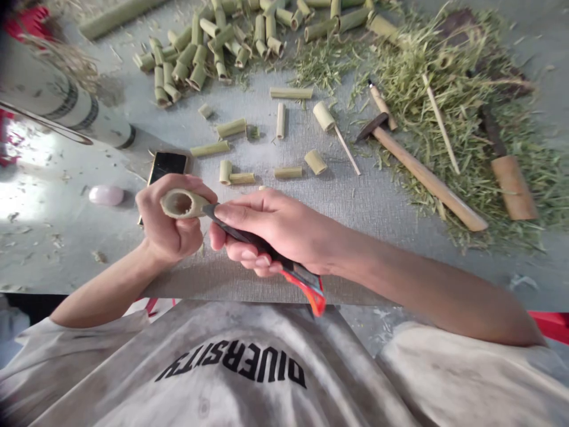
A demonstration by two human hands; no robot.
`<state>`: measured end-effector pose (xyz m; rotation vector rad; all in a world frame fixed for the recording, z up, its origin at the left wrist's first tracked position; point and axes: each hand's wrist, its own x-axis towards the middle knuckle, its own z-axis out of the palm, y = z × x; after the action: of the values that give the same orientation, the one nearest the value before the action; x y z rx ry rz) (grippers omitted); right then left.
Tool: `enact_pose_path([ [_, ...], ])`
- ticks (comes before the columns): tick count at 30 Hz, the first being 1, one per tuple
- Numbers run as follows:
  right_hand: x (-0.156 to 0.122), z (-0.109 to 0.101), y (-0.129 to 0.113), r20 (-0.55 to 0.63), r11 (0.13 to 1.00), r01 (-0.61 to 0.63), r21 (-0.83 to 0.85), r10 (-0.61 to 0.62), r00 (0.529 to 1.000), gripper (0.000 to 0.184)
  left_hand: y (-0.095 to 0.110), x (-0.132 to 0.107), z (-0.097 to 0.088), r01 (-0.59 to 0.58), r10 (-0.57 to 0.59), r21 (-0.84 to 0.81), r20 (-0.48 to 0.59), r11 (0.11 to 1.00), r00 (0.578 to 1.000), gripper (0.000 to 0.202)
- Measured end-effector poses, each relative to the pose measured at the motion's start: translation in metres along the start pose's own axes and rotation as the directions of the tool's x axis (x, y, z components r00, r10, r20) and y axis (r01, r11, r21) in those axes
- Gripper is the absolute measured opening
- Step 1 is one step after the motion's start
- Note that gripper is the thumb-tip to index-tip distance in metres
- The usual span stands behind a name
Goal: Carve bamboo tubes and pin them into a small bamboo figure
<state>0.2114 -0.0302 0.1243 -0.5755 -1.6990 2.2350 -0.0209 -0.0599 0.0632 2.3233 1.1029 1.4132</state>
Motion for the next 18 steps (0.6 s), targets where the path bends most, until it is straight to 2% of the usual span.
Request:
enact_pose_path([
  [1,-0.001,0.001,0.0,-0.1,0.976,0.062,-0.21,-0.084,0.991,0.043,0.004,-0.002,0.0,0.033,-0.033,0.0,-0.008,0.999,0.999,0.035],
  [2,-0.002,0.003,-0.001,-0.186,0.885,0.081,-0.459,-0.185,0.965,0.039,0.008,-0.003,0.0,0.093,-0.093,-0.011,0.0,0.996,0.996,0.035],
  [3,-0.003,0.004,-0.002,-0.238,0.732,0.049,-0.68,-0.283,0.929,0.036,0.011,-0.005,0.0,0.164,-0.164,-0.029,0.024,0.986,0.986,0.036],
  [4,-0.004,0.006,-0.003,-0.254,0.559,-0.013,-0.829,-0.357,0.899,0.033,0.014,-0.006,0.001,0.216,-0.214,-0.051,0.042,0.975,0.976,0.037],
  [5,-0.005,0.007,-0.003,-0.245,0.417,-0.063,-0.907,-0.401,0.883,0.033,0.016,-0.007,0.002,0.229,-0.226,-0.06,0.05,0.972,0.973,0.037],
  [6,-0.007,0.007,-0.003,-0.228,0.339,-0.08,-0.937,-0.425,0.876,0.033,0.016,-0.008,0.003,0.205,-0.203,-0.056,0.038,0.977,0.978,0.037],
  [7,-0.007,0.007,-0.002,-0.209,0.336,-0.055,-0.94,-0.443,0.872,0.032,0.015,-0.007,0.003,0.148,-0.147,-0.039,0.012,0.988,0.989,0.037],
  [8,-0.008,0.007,-0.001,-0.195,0.404,0.005,-0.915,-0.451,0.871,0.031,0.013,-0.006,0.004,0.076,-0.077,-0.011,-0.019,0.997,0.997,0.036],
  [9,-0.008,0.006,0.001,-0.189,0.532,0.079,-0.843,-0.429,0.883,0.031,0.01,-0.004,0.004,0.004,-0.003,0.014,-0.046,1.0,0.999,0.035],
  [10,-0.008,0.004,0.002,-0.178,0.696,0.15,-0.702,-0.375,0.91,0.032,0.007,-0.002,0.003,-0.048,0.049,0.025,-0.053,0.999,0.997,0.033],
  [11,-0.007,0.002,0.005,-0.14,0.85,0.186,-0.493,-0.288,0.947,0.035,0.004,0.001,0.001,-0.078,0.079,0.02,-0.046,0.997,0.996,0.03],
  [12,-0.006,0.0,0.007,-0.061,0.955,0.169,-0.244,-0.189,0.98,0.039,0.001,0.005,0.0,-0.096,0.096,0.005,-0.036,0.995,0.995,0.028],
  [13,-0.004,-0.002,0.009,0.044,0.994,0.107,-0.01,-0.106,0.993,0.042,-0.001,0.008,-0.002,-0.126,0.126,-0.008,-0.027,0.992,0.992,0.026],
  [14,-0.002,-0.004,0.012,0.139,0.985,0.031,0.172,-0.056,0.989,0.044,-0.003,0.011,-0.004,-0.16,0.16,-0.015,-0.016,0.987,0.987,0.026],
  [15,-0.001,-0.005,0.013,0.206,0.958,-0.027,0.286,-0.034,0.978,0.044,-0.004,0.013,-0.006,-0.188,0.188,-0.013,-0.001,0.982,0.982,0.024],
  [17,0.002,-0.006,0.015,0.242,0.94,-0.046,0.338,-0.04,0.969,0.043,-0.003,0.015,-0.009,-0.226,0.226,0.013,0.015,0.974,0.974,0.021],
  [18,0.002,-0.006,0.015,0.207,0.96,0.003,0.28,-0.063,0.976,0.043,-0.002,0.014,-0.01,-0.223,0.223,0.021,0.027,0.975,0.975,0.021],
])
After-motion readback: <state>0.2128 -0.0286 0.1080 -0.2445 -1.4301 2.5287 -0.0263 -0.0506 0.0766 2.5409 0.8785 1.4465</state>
